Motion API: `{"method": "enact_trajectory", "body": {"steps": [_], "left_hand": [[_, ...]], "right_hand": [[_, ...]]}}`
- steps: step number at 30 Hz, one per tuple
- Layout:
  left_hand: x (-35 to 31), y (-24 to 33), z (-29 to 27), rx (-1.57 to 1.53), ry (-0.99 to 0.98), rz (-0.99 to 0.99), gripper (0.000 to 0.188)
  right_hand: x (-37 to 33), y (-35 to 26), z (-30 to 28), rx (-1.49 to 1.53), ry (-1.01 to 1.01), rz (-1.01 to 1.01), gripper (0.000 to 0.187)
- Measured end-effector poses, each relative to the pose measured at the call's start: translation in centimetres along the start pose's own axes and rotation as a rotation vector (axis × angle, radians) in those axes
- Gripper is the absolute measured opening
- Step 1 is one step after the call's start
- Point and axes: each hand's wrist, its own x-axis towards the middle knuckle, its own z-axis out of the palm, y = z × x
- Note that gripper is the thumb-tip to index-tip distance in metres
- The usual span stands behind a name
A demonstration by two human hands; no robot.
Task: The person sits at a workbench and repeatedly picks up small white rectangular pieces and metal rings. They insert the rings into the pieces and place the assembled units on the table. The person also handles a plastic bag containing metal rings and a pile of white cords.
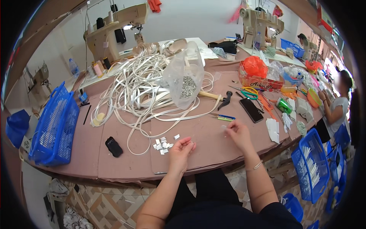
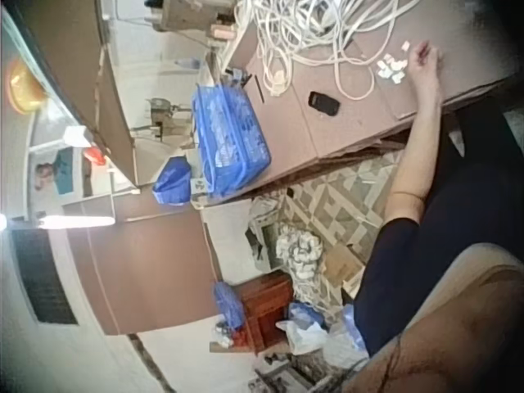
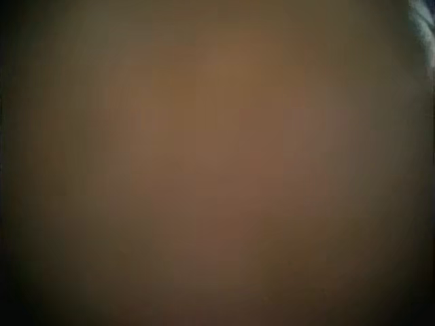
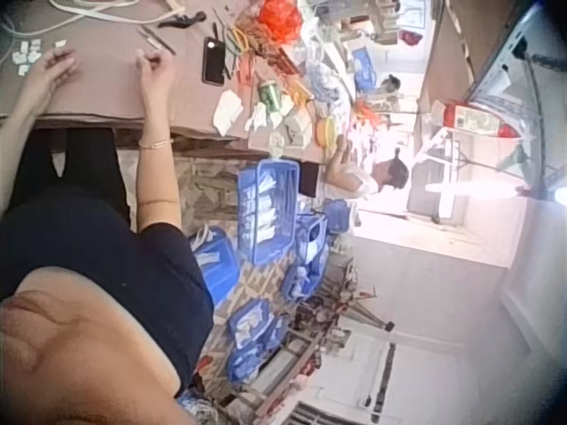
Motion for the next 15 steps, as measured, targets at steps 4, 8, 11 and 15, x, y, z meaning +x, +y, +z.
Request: {"method": "enact_trajectory", "body": {"steps": [4, 8, 11, 15], "left_hand": [[0.0, -0.2, 0.3, 0.026, 0.025, 0.035, 0.021], [-0.2, -0.4, 0.7, 0.032, -0.015, 0.104, 0.021], [-0.7, -0.1, 1.0, 0.05, -0.029, 0.145, 0.021], [-1.5, 0.2, 1.3, 0.155, -0.037, 0.245, 0.017]], "right_hand": [[-3.7, -3.6, 5.2, 0.385, -0.121, 0.051, 0.012], [-4.8, -4.3, 7.5, 0.248, -0.093, -0.182, 0.013], [-4.7, -4.3, 7.9, 0.091, -0.05, -0.38, 0.012], [-4.9, -5.1, 7.4, -0.095, 0.005, -0.542, 0.01]]}}
